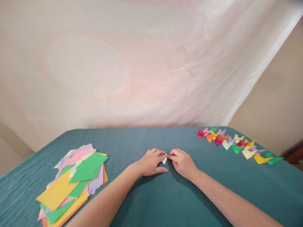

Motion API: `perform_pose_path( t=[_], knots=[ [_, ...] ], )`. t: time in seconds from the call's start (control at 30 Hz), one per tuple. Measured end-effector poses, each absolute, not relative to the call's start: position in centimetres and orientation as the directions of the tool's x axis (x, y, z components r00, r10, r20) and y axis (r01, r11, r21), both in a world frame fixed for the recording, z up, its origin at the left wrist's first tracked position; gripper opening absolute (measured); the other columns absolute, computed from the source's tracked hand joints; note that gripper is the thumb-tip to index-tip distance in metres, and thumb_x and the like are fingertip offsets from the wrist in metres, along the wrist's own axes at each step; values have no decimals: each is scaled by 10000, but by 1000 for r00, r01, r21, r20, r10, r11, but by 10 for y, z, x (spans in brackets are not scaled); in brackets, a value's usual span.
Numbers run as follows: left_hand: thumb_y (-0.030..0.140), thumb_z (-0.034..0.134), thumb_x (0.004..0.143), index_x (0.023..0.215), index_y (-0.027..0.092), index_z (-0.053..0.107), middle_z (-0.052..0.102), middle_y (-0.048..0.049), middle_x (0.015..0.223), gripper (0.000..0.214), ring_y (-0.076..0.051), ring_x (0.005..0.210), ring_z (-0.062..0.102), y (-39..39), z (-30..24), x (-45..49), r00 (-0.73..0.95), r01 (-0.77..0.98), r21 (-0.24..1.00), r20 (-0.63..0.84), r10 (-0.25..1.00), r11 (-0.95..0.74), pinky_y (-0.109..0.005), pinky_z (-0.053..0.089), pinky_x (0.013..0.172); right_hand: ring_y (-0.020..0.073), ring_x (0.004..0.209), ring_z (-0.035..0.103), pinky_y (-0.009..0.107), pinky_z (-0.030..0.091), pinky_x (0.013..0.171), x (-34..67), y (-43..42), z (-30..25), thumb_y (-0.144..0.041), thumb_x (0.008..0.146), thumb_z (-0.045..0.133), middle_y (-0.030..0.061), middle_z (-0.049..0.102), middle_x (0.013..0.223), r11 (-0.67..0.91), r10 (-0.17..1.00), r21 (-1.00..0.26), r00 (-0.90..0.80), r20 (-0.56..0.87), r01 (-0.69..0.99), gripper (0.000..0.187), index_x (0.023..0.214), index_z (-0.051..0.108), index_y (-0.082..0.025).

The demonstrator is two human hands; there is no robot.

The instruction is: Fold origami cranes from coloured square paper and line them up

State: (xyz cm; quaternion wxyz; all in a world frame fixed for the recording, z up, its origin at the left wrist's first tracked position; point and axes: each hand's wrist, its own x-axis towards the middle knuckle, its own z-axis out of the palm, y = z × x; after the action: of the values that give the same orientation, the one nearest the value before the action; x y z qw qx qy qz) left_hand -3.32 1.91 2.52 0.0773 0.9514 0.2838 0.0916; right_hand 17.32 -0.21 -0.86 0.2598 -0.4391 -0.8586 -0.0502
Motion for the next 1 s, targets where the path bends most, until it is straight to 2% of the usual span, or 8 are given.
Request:
perform_pose_path(
  t=[0.17,0.33,0.43,0.73,1.0],
  knots=[
    [548,497,810,1223,238,482,472,-87,1274,517,-276,1136,413,18,26,-32,819,528,200,136,557,-825,-414,361,918,167,791,484,289,391,710,167,-2,-5,-139,885,443,50,572,812,611,712,10,-556,428,791,220,871,660,-170],
    [543,501,810,1230,253,474,478,-84,1261,511,-276,1122,422,17,29,-31,817,536,200,120,563,-820,-417,361,917,191,811,473,311,386,697,163,-4,0,-194,854,518,70,581,853,664,662,134,-662,351,735,137,864,643,-137],
    [534,508,810,1206,258,492,480,-80,1259,483,-277,1120,424,18,29,-31,816,534,209,125,564,-819,-421,359,918,193,817,473,315,388,698,163,-6,2,-235,844,547,70,587,870,697,639,134,-695,330,704,135,854,640,-138],
    [502,540,802,1203,287,501,464,-61,1282,457,-283,1138,411,18,27,-31,817,525,254,118,565,-812,-427,338,935,192,818,488,330,384,703,159,-11,6,-183,871,470,70,591,851,771,565,93,-743,358,631,178,796,626,-140],
    [524,546,789,1204,273,510,465,-72,1283,486,-288,1139,411,20,26,-33,823,506,284,124,555,-814,-424,330,941,181,813,502,320,399,714,163,-11,-4,-181,876,467,47,606,818,799,554,-59,-693,461,599,193,815,651,-189]
  ],
)
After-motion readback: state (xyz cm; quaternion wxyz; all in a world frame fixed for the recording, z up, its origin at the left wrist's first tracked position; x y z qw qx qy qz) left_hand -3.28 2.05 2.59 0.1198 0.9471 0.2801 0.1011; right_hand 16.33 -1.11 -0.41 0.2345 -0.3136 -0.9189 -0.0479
